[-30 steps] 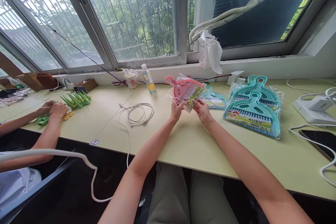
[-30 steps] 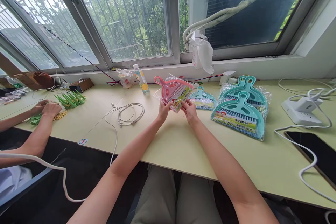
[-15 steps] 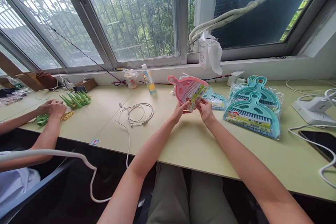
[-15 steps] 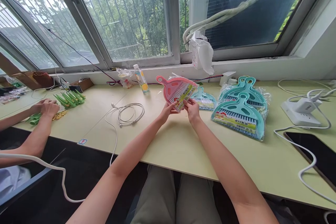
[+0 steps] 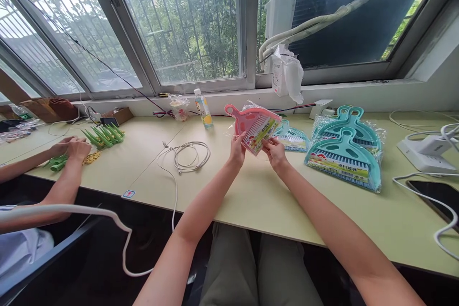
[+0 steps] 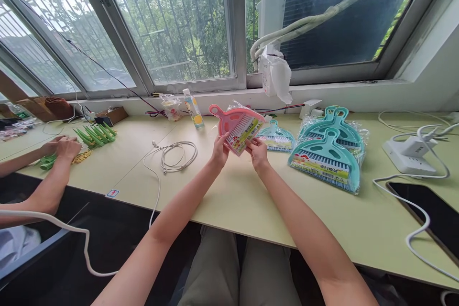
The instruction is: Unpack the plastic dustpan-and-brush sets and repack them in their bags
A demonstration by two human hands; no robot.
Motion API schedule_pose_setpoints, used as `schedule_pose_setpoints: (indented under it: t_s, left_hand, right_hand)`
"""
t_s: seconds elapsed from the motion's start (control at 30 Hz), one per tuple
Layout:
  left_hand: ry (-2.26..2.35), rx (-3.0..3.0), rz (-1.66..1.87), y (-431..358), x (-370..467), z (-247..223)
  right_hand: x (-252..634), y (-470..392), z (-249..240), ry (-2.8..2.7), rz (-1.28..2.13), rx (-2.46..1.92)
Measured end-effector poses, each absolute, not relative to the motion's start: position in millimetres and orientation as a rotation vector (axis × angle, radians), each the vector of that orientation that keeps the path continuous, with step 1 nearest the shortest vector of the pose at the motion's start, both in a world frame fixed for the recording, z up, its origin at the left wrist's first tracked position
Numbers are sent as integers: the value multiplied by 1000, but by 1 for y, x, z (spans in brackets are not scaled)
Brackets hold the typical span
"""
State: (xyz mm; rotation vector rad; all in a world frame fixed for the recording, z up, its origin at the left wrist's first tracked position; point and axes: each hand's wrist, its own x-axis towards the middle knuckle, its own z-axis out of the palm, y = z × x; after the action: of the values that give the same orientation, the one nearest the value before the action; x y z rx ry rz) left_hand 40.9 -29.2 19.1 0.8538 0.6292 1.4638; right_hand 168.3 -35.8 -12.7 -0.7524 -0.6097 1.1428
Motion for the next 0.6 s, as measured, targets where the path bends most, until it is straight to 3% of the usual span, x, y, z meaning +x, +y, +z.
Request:
schedule_pose_setpoints:
  t_s: [0.37,0.6]
  left_hand:
    - [518,986,1278,-27,39,18]
    - [536,976,1374,-36,49,15]
  right_hand:
    - [177,-36,-8,-610,1138,-752]
    - [169,-39,-5,-591,1106,-724]
